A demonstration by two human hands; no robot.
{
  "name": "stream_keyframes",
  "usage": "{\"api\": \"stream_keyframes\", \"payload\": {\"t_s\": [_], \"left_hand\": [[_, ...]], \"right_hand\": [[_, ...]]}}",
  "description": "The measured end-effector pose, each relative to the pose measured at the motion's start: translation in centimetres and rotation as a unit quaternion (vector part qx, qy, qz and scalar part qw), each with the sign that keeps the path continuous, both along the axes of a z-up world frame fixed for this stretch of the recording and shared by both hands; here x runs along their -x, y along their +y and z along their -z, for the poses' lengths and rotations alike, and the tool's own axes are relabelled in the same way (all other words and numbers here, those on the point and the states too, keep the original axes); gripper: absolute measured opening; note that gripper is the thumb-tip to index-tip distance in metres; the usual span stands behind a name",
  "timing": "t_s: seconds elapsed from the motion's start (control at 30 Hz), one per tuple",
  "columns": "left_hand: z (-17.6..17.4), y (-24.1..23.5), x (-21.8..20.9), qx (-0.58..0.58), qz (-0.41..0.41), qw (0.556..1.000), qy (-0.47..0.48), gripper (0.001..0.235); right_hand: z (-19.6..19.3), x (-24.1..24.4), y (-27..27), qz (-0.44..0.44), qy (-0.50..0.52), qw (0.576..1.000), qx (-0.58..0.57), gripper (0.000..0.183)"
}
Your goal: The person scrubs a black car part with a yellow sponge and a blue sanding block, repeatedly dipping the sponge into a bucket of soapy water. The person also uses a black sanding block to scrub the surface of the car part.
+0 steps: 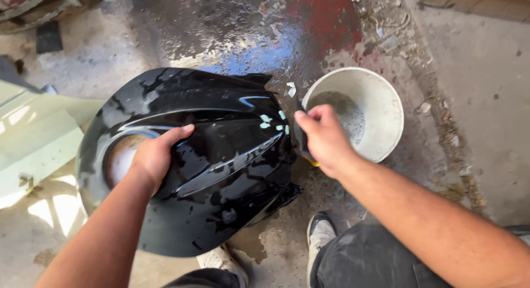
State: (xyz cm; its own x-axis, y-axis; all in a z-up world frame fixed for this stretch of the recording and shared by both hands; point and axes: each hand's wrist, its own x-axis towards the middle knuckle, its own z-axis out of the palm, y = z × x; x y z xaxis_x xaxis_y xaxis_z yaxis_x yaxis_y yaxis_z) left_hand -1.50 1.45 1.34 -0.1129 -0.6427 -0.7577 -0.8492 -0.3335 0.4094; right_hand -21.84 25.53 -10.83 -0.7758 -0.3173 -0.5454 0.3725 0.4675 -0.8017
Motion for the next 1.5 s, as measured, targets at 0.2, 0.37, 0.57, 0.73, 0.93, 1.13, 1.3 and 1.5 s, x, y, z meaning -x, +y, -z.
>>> {"api": "stream_keyframes", "payload": {"t_s": [0.2, 0.37, 0.57, 0.73, 0.93, 1.13, 1.3, 1.5], "left_hand": [[-0.1, -0.7, -0.9, -0.011, 0.038, 0.999, 0.015, 0.101], [1.7, -2.3, -1.5, -0.014, 0.053, 0.998, 0.037, 0.099], [1.2, -1.8, -1.3, -0.032, 0.064, 0.997, 0.037, 0.100], [0.3, -1.7, -1.4, -0.023, 0.053, 0.997, 0.055, 0.096], [1.7, -1.9, -1.8, -0.042, 0.052, 0.997, 0.035, 0.099], [1.6, -2.1, -1.7, -0.038, 0.051, 0.997, 0.034, 0.097], [0.9, -1.4, -1.5, -0.040, 0.035, 0.998, 0.043, 0.096], [0.7, -1.4, -1.5, -0.035, 0.051, 0.997, 0.056, 0.095]], "right_hand": [[-2.9, -7.4, -2.1, 0.010, 0.166, 0.976, -0.138, 0.034], [0.5, -3.6, -3.6, 0.053, 0.178, 0.977, -0.101, 0.034], [0.6, -4.5, -2.3, 0.099, 0.150, 0.983, -0.046, 0.030], [-0.3, -5.0, -2.6, 0.123, 0.139, 0.983, 0.017, 0.029], [1.5, -4.0, -2.4, 0.092, 0.136, 0.985, -0.056, 0.033], [1.7, -5.1, -1.5, 0.101, 0.121, 0.981, -0.114, 0.031], [-0.1, -6.7, -0.9, 0.084, 0.196, 0.969, -0.120, 0.037], [2.2, -3.2, -3.2, 0.033, 0.305, 0.947, -0.100, 0.032]]}}
